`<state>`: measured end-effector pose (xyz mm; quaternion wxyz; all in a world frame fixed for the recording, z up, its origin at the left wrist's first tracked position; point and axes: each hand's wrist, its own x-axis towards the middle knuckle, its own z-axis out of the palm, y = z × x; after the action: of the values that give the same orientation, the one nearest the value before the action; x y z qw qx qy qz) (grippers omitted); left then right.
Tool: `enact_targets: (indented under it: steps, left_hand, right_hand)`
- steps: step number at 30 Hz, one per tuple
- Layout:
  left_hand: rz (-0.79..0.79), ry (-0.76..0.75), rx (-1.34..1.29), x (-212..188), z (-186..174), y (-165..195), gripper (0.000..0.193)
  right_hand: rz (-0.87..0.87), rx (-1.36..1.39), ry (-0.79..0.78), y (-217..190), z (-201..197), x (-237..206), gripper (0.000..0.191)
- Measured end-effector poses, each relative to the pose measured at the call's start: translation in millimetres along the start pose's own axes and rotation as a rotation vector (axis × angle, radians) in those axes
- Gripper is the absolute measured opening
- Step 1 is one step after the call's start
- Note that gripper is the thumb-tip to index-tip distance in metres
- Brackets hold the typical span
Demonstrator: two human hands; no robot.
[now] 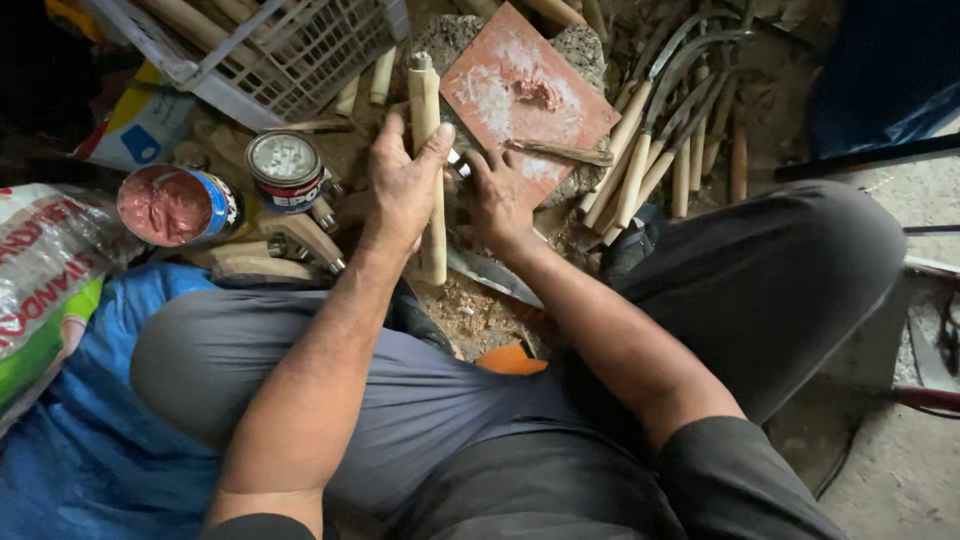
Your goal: The person sits on the floor and applies a pink paste to the end of wooden handles using a small stick. They repeatedly dip the stick into a can and spread the paste onto the handle ends.
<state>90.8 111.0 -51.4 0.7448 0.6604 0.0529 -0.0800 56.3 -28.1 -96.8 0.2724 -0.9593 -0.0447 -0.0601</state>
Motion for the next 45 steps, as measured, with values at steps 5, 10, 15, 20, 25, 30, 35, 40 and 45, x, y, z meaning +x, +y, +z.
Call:
enact_targets:
  steps: [5, 10, 15, 20, 25, 30, 35, 40, 45]
  left_hand:
    - [0.014, -0.04, -0.03, 7, 1, -13, 0.029]
    - [-0.016, -0.002, 0.027, 7, 5, -12, 0.029]
    - [-0.002, 0.027, 0.133, 9, 14, -21, 0.03]
    - [-0.071, -0.002, 0.212, 8, 24, -36, 0.035]
    - [0.016, -0.026, 0.373, 8, 35, -46, 0.039]
    - [-0.139, -0.079, 0.423, 10, 50, -52, 0.038]
    - [0.154, -0.045, 0.605, 10, 60, -55, 0.043]
    - [-0.136, -0.126, 0.545, 11, 65, -52, 0.037]
    - [-0.06, -0.123, 0.557, 13, 67, -48, 0.036]
  right_hand:
    - [-0.062, 0.045, -0.04, -1, -11, 12, 0.07]
    - [-0.09, 0.0, -0.042, -3, -10, 13, 0.051]
    - [0.033, 0.068, 0.04, 15, -17, 17, 0.035]
    - [0.183, -0.183, 0.053, 60, -52, 23, 0.02]
    - [0.115, -0.189, 0.027, 92, -68, 6, 0.017]
    - [0.107, -0.179, 0.029, 107, -63, 0, 0.016]
    - [0.017, -0.193, 0.127, 129, -86, 25, 0.008]
    - [-0.196, -0.404, 0.05, 141, -110, 49, 0.023]
    - [-0.298, -0.388, 0.103, 138, -117, 51, 0.025]
